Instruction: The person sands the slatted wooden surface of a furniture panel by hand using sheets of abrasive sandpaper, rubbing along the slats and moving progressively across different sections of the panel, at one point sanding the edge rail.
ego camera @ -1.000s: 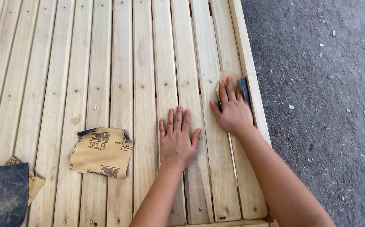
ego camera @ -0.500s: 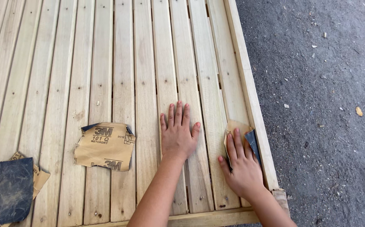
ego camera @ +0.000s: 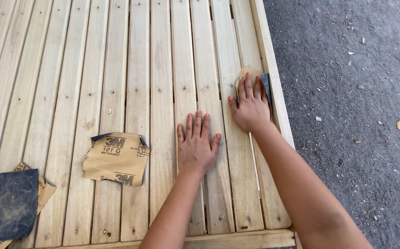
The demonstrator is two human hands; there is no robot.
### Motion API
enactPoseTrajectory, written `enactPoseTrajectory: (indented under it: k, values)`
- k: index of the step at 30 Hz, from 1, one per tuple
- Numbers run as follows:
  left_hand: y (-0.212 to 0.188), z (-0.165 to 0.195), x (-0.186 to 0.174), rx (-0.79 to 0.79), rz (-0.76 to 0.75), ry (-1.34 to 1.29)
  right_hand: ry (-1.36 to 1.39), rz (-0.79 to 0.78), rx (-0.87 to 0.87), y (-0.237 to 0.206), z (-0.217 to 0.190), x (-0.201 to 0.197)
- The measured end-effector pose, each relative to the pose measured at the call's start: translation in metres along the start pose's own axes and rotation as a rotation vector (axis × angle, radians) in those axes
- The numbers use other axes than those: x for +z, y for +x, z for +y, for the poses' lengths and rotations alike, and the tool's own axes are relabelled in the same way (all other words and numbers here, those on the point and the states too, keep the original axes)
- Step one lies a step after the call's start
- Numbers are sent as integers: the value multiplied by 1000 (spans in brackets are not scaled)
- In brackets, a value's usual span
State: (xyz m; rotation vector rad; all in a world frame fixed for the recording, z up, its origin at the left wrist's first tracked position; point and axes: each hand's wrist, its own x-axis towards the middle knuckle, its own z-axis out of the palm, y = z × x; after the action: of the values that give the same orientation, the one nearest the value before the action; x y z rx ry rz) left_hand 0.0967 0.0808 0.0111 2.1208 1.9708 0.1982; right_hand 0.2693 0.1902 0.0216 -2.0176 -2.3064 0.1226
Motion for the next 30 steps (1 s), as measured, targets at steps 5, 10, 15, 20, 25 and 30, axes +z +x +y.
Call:
enactPoseTrajectory:
  k: [5, 10, 15, 20, 25, 30]
  values:
    - [-2, 0, 5, 41, 68, 16, -118, -11, -222, -152, -7, 1]
    - [-2, -3, 5, 35, 68, -49, -89, 153, -363, -220, -20, 6]
    - [-2, -3, 4, 35, 92, -70, -4, -9, -291, -112, -28, 13]
    - [-1, -7, 2, 32, 124, -135, 39, -39, -149, 10, -41, 5]
    - [-7, -9, 4, -21, 222, -428, -35, 3, -186, -51, -46, 9]
    - [-27, -12, 10, 100, 46, -311, -61, 39, -373, -205, -27, 2]
